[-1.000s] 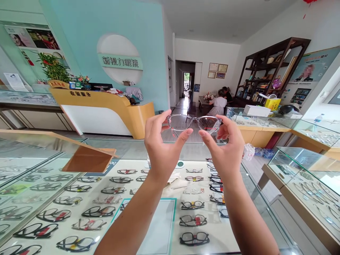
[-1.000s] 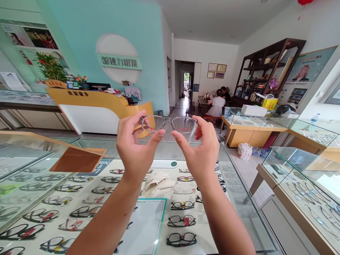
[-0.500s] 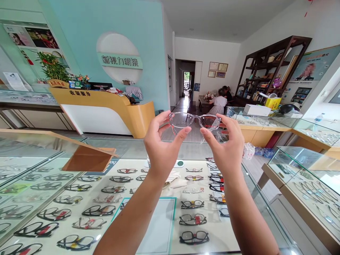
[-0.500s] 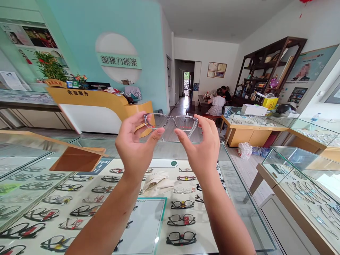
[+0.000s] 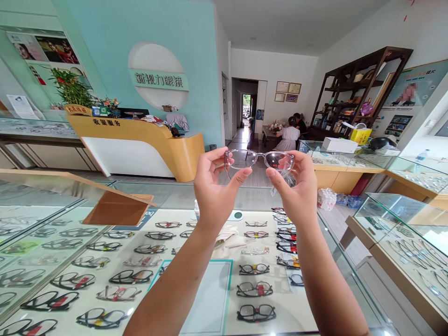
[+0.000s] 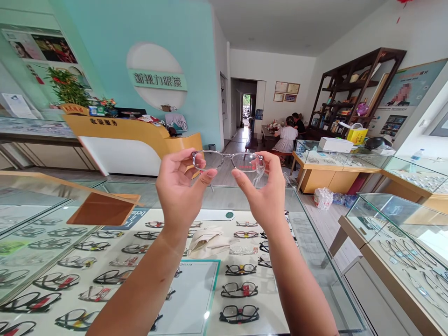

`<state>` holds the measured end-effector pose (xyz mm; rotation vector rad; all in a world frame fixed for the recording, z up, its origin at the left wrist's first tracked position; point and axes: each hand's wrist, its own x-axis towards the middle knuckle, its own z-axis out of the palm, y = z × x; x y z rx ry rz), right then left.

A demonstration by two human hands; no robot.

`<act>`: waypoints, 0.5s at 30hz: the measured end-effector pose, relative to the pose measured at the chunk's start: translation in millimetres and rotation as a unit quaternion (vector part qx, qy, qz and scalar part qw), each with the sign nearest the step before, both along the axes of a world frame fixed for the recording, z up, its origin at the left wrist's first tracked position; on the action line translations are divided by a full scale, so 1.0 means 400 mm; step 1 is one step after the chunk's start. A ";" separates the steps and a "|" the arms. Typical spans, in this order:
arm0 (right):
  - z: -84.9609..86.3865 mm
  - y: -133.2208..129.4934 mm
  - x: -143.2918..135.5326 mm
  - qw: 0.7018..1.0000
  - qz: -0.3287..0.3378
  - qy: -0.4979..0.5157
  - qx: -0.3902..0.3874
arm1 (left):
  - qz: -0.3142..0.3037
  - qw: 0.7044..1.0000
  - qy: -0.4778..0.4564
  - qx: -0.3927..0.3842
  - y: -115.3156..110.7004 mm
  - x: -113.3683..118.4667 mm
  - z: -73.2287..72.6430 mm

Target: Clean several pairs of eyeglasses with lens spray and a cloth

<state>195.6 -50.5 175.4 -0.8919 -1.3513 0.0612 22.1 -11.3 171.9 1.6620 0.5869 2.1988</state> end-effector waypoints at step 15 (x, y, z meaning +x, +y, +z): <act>0.005 0.005 0.013 0.998 0.035 -0.012 -0.056 | 0.116 0.991 0.038 0.054 -0.007 -0.008 -0.006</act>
